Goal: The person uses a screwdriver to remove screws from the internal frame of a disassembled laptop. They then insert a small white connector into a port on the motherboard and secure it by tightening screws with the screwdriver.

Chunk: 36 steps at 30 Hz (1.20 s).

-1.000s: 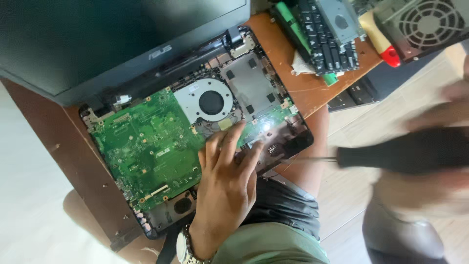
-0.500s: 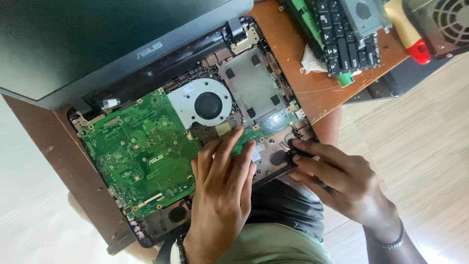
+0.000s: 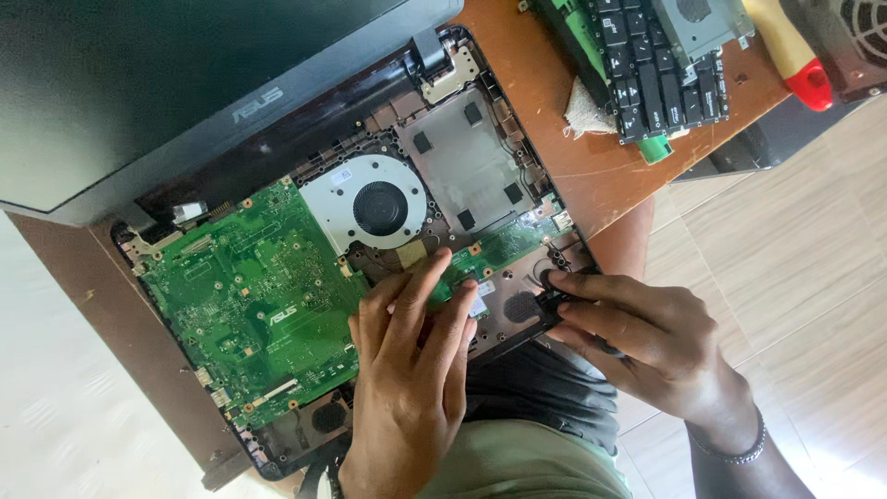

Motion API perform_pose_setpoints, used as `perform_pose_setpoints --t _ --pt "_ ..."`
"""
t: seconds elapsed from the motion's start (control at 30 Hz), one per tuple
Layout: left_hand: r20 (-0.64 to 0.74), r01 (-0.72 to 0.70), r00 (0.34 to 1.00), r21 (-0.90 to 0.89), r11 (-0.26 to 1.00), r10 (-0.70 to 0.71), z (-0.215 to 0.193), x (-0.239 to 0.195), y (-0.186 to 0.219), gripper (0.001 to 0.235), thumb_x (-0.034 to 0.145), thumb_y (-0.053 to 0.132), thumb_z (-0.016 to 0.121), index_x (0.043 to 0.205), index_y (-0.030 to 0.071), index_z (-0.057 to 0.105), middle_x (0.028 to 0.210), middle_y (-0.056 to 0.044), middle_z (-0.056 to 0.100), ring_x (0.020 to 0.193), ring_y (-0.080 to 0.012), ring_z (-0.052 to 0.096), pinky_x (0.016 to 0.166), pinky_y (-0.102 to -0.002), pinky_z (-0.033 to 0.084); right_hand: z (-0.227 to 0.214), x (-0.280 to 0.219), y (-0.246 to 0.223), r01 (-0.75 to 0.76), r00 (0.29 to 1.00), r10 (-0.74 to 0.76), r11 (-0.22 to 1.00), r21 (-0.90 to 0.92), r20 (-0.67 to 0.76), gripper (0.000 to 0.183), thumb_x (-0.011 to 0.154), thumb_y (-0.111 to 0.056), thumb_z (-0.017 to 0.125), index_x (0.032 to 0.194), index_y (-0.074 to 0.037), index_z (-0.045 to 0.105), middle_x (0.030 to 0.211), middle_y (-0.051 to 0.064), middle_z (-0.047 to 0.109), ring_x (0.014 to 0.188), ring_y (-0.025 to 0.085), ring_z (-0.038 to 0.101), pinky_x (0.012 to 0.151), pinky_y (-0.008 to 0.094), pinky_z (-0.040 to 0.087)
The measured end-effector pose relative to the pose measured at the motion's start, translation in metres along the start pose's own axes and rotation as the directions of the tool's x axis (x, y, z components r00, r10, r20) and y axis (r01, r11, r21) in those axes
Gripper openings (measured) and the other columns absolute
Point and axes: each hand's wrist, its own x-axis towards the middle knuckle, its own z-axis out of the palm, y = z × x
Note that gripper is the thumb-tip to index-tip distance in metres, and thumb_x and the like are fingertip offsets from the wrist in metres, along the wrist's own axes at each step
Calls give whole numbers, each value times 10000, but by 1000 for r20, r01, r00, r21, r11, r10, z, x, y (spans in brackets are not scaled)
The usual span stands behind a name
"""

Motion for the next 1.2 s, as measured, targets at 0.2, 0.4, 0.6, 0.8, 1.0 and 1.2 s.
perform_pose_setpoints --t 0.2,0.4,0.6,0.8,1.0,1.2 --pt "19 22 1000 94 995 -24 -3 -10 3 337 1124 233 685 1407 65 759 1605 -197 660 1398 -388 623 1032 -553 489 -3 0 0 48 997 -51 998 -49 -53 308 930 -100 915 1098 56 710 1224 270 831 793 256 860 656 342 702" --pt "-118 43 993 203 978 -20 -14 -29 -9 313 1093 313 666 1248 94 829 1442 -204 772 1233 -386 735 982 -501 521 1 -9 10 110 982 -124 988 -106 -141 371 866 -91 1009 1087 21 733 1101 228 857 887 253 915 676 301 721" --pt "-141 97 989 318 943 -54 -10 -64 -44 300 1034 412 733 1211 194 841 1427 -110 791 1232 -347 699 1037 -513 568 2 -9 15 83 987 -80 996 15 -137 357 899 -24 956 1152 -6 705 982 150 853 746 227 869 588 298 647" --pt "-243 -16 966 270 963 84 5 -55 -42 243 1025 380 716 1136 202 840 1338 -117 816 1147 -314 727 1059 -459 563 -4 -1 13 -51 996 65 976 211 -62 263 933 -38 897 1154 -63 757 1003 104 849 640 159 752 555 251 556" --pt "-199 -171 956 223 960 216 26 -40 -16 404 1079 611 603 1198 267 778 1327 -97 795 1137 -272 756 947 -474 565 -7 -4 16 -9 1000 10 980 199 -7 268 943 -55 898 1148 -57 725 1153 165 870 806 213 887 627 267 636" --pt "-56 -247 964 172 954 259 40 -20 20 239 1148 372 680 1148 135 709 1245 -128 788 1110 -307 762 904 -584 585 -1 -6 17 -9 997 27 975 221 -78 233 985 -5 828 1196 -31 734 1176 120 882 660 196 707 599 297 535"
